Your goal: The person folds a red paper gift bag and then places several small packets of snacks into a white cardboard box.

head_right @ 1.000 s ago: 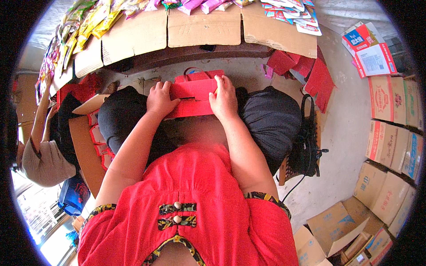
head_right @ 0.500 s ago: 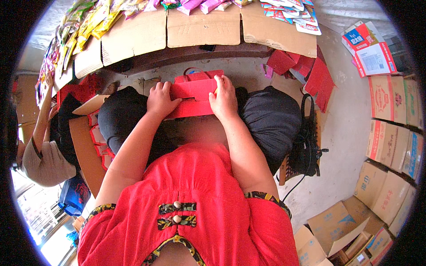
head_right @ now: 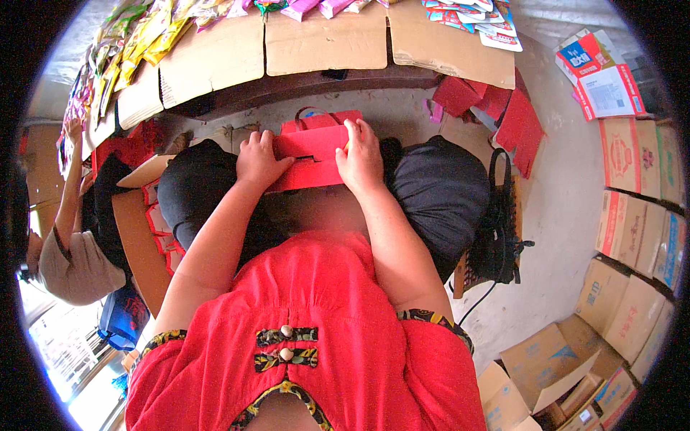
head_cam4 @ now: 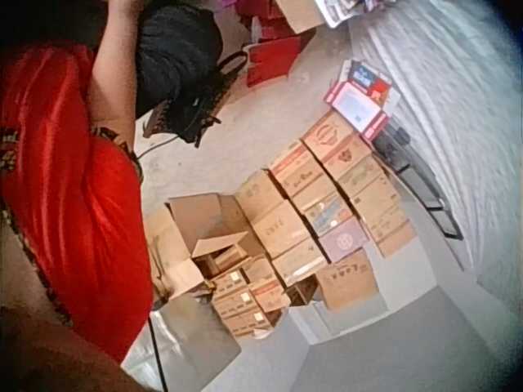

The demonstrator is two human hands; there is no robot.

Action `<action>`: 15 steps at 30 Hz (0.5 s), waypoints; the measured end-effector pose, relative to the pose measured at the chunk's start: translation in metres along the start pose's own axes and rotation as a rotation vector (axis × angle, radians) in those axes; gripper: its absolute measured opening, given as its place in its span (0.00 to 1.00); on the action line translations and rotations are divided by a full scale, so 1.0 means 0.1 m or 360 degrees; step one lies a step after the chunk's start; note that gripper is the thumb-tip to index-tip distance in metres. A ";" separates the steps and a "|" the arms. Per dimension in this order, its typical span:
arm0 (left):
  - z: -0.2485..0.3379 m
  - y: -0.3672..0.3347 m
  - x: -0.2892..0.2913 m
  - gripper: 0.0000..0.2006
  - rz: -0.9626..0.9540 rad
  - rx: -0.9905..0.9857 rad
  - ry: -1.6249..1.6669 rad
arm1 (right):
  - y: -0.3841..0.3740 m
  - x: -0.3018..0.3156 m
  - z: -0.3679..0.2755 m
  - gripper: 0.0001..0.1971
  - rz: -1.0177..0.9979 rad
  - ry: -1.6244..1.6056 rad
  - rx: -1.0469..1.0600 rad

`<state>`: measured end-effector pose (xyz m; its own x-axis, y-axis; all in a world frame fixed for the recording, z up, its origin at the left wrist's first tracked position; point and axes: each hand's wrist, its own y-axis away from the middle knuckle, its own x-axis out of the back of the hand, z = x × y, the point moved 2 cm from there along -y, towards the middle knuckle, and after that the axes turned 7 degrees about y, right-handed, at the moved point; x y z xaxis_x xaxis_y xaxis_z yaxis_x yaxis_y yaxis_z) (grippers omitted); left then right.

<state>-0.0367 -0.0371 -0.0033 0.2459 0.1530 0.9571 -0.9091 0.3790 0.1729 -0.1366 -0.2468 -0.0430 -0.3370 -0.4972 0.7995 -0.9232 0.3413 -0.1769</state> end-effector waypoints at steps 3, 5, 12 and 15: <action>0.02 -0.01 0.00 0.33 -0.0023 0.0032 -0.0016 | 0.00 0.01 0.00 0.33 0.0009 -0.0020 0.0005; 0.01 -0.03 -0.01 0.33 -0.0023 0.0042 -0.0027 | 0.00 0.01 -0.01 0.33 0.0013 -0.0030 0.0004; 0.03 -0.01 0.00 0.34 -0.0011 0.0026 -0.0045 | 0.00 0.03 -0.03 0.32 -0.0018 -0.0025 -0.0027; 0.05 -0.01 0.00 0.35 -0.0024 0.0052 -0.0041 | 0.00 0.04 -0.05 0.32 -0.0019 -0.0018 -0.0028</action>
<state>-0.0374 -0.0417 -0.0024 0.2514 0.1240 0.9599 -0.9159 0.3510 0.1945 -0.1369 -0.2450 -0.0371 -0.3284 -0.5101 0.7950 -0.9237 0.3493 -0.1574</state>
